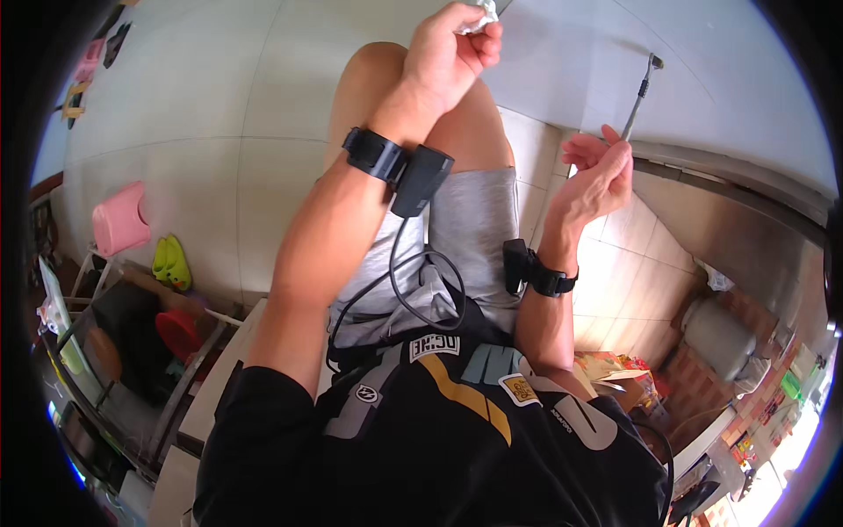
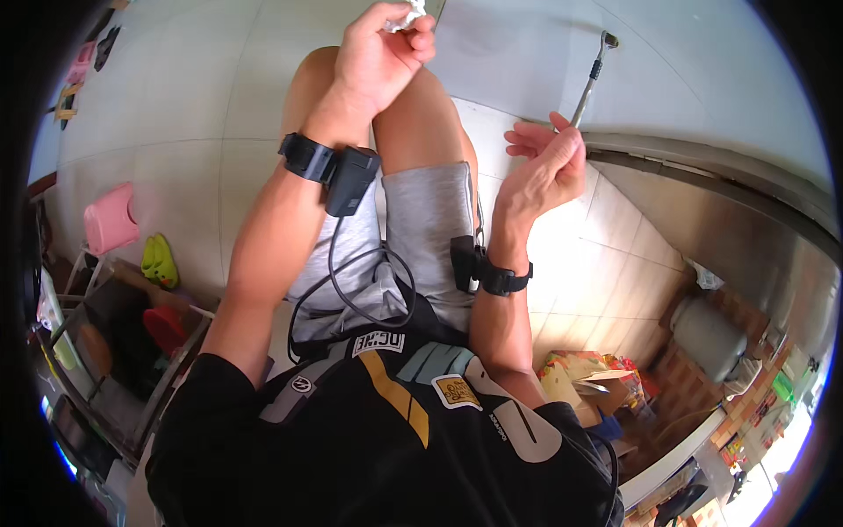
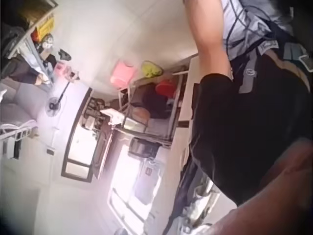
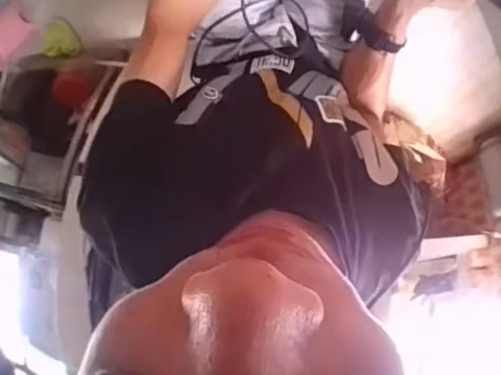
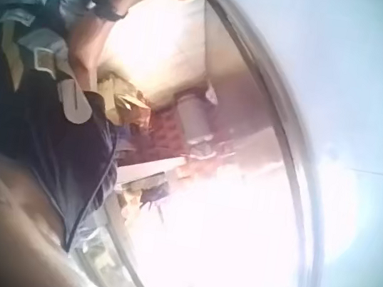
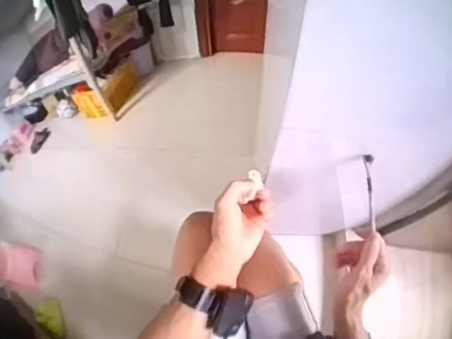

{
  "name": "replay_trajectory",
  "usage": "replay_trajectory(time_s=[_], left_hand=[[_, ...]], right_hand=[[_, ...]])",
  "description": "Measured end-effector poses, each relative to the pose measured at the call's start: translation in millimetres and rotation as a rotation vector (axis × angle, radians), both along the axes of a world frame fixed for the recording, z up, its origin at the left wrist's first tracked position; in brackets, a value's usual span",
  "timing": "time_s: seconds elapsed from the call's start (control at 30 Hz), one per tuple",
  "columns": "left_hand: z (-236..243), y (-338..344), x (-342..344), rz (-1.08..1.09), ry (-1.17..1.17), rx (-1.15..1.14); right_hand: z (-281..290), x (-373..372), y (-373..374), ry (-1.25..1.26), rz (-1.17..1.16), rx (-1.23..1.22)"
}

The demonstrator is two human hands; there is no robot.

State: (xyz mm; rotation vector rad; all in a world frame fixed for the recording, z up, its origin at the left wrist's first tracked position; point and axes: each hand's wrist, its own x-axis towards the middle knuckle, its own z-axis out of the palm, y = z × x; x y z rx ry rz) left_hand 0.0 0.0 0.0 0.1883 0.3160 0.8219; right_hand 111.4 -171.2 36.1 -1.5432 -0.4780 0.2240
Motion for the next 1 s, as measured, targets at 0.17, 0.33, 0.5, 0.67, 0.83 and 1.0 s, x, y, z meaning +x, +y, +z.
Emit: replay_trajectory(time_s=[0.17,0.33,0.5,0.67,0.83,1.0], left_hand=[[-1,19,-17,0.231,0.095,-0.027],[5,8,-10,0.136,-0.009,-0.023],[5,18,-22,0.2,0.042,-0.039],[0,6,-8,0.087,-0.158,-0.059],[6,20,-45,0.137,0.029,0.136],[13,3,-19,0.142,0.147,0.141]], right_hand=[[-16,-1,-8,0.016,0.112,-0.107],[3,-15,6,0.061,0.162,-0.019],[-11,-9,-2,0.074,0.206,-0.072],[-2,-12,-4,0.146,0.235,-0.09],[-3,-11,-5,0.244,0.284,0.009],[-25,-19,-7,0.283,0.234,-0.022]])
